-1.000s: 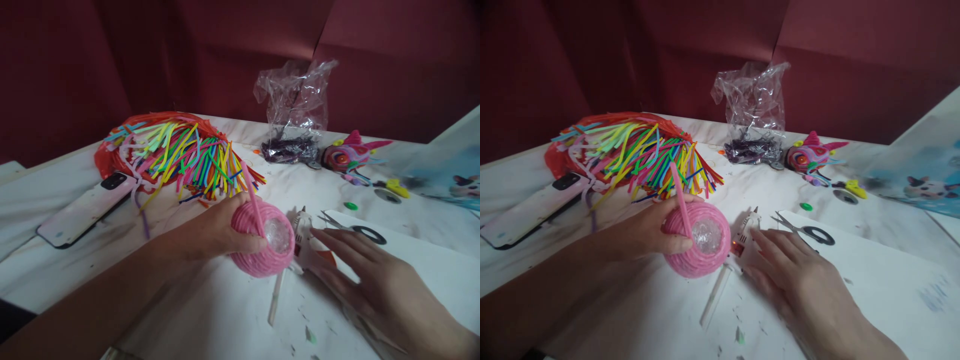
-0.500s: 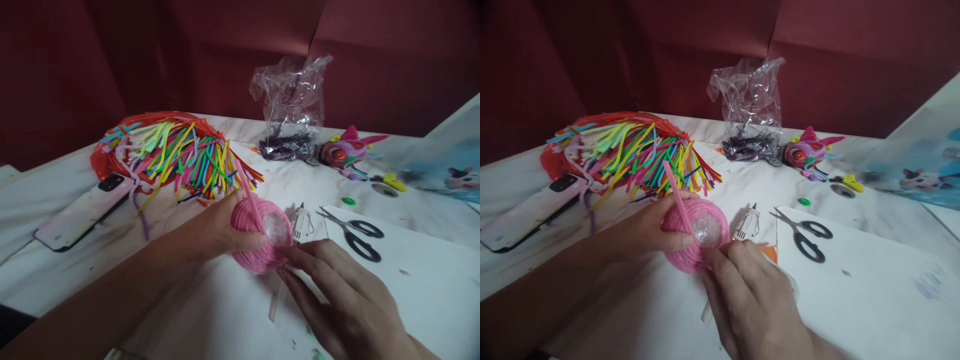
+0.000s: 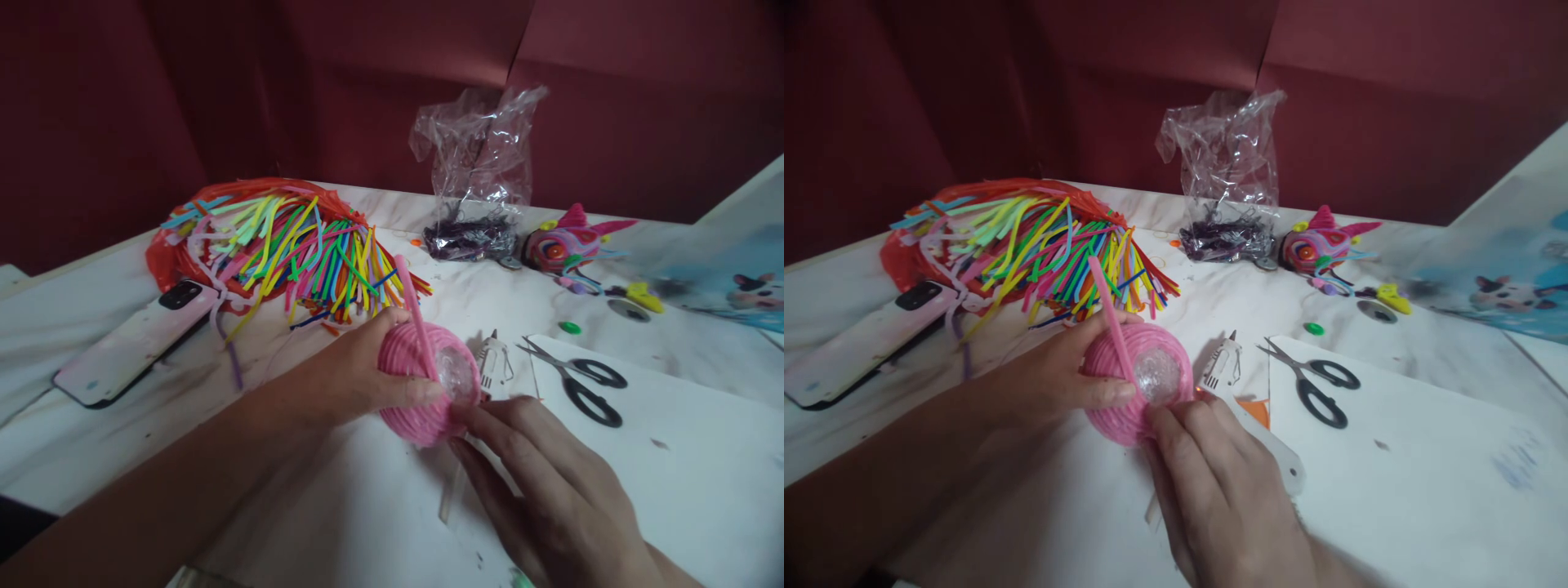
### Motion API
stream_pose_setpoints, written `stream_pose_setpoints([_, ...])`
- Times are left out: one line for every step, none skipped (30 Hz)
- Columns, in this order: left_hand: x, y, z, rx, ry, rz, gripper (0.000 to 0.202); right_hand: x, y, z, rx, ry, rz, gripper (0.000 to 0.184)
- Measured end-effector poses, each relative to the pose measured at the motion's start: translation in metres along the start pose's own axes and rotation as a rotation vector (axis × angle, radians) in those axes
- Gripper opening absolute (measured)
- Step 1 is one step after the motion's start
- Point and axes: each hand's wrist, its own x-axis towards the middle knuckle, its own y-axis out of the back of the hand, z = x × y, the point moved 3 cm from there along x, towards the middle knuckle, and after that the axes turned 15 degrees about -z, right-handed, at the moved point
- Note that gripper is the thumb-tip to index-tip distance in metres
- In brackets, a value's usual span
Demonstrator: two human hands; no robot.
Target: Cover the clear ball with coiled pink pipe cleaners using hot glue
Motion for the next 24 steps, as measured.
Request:
stream_pose_setpoints([-0.0001,0.0001,-0.0003,0.003,0.002,0.005,0.055,-0.0013,-0.0005,0.0003,-0.009,0.009,-0.004,0.017])
stream_pose_setpoints([-0.0003,0.0003,-0.0005,0.01,0.006,0.011,0.055,-0.0027,-0.001,0.0006,-0.02,0.014,-0.01,0.019])
stream_pose_setpoints([-0.0006,0.0007,-0.0005,0.027,0.013,0.021,0.055,-0.004,-0.0017,0.0011,-0.027,0.015,-0.02,0.02])
stream_pose_setpoints([-0.0009,0.001,-0.0005,0.051,0.026,0.028,0.055,-0.0053,-0.0023,0.0015,-0.032,0.018,-0.028,0.022])
stream_pose_setpoints([-0.0013,0.0014,-0.0001,0.078,0.032,0.036,0.054,-0.0063,-0.0026,0.0018,-0.032,0.024,-0.029,0.025])
stream_pose_setpoints([-0.0015,0.0018,0.0004,0.104,0.036,0.042,0.054,-0.0071,-0.0027,0.0019,-0.029,0.035,-0.026,0.027])
stream_pose_setpoints([-0.0018,0.0022,0.0011,0.128,0.038,0.05,0.055,-0.0076,-0.0027,0.0017,-0.029,0.047,-0.023,0.029])
stream_pose_setpoints([-0.0019,0.0024,0.0018,0.149,0.039,0.052,0.057,-0.0079,-0.0026,0.0015,-0.032,0.06,-0.019,0.031])
stream_pose_setpoints([-0.002,0.0025,0.0025,0.165,0.037,0.048,0.058,-0.008,-0.0025,0.0013,-0.037,0.067,-0.017,0.033])
stream_pose_setpoints([-0.0021,0.0024,0.0033,0.175,0.032,0.041,0.059,-0.0079,-0.0024,0.0012,-0.046,0.069,-0.015,0.033])
stream_pose_setpoints([-0.0022,0.0021,0.004,0.181,0.024,0.033,0.06,-0.0076,-0.0024,0.0013,-0.05,0.065,-0.022,0.034])
stream_pose_setpoints([-0.0024,0.0018,0.0047,0.185,0.016,0.025,0.058,-0.0072,-0.0023,0.0013,-0.055,0.062,-0.026,0.034])
stream_pose_setpoints([-0.0027,0.0014,0.0054,0.186,0.007,0.02,0.055,-0.0068,-0.002,0.001,-0.054,0.067,-0.025,0.033])
stream_pose_setpoints([-0.003,0.0011,0.006,0.188,0.003,0.018,0.051,-0.0064,-0.0015,0.0008,-0.051,0.074,-0.021,0.033])
stream_pose_setpoints([-0.0033,0.0007,0.0063,0.189,0.002,0.016,0.048,-0.006,-0.0011,0.0006,-0.052,0.08,-0.014,0.033])
stream_pose_setpoints([-0.0035,0.0002,0.0066,0.185,0.001,0.014,0.044,-0.0057,-0.0008,0.0003,-0.054,0.085,-0.01,0.032])
stream_pose_setpoints([-0.0035,-0.0003,0.0068,0.18,-0.001,0.008,0.042,-0.0054,-0.0008,0.0,-0.057,0.089,-0.011,0.032])
stream_pose_setpoints([-0.0035,-0.0008,0.007,0.171,-0.005,0.003,0.04,-0.0053,-0.0009,-0.0001,-0.064,0.087,-0.008,0.031])
stream_pose_setpoints([-0.0034,-0.0013,0.0072,0.163,-0.011,-0.002,0.039,-0.0052,-0.0014,-0.0002,-0.07,0.081,-0.012,0.029])
stream_pose_setpoints([-0.0033,-0.0015,0.0075,0.16,-0.014,-0.002,0.038,-0.0053,-0.002,-0.0003,-0.077,0.076,-0.016,0.028])
stream_pose_setpoints([-0.0033,-0.0015,0.0077,0.172,-0.011,0.004,0.037,-0.0054,-0.0026,-0.0005,-0.084,0.076,-0.02,0.028])
stream_pose_setpoints([-0.0034,-0.0012,0.0079,0.194,-0.003,0.016,0.035,-0.0056,-0.0032,-0.0008,-0.088,0.074,-0.021,0.027])
stream_pose_setpoints([-0.0036,-0.0007,0.0081,0.223,0.01,0.029,0.033,-0.0058,-0.0035,-0.0012,-0.086,0.077,-0.02,0.027])
stream_pose_setpoints([-0.0038,-0.0002,0.0083,0.253,0.021,0.042,0.031,-0.0061,-0.0038,-0.0016,-0.084,0.081,-0.022,0.027])
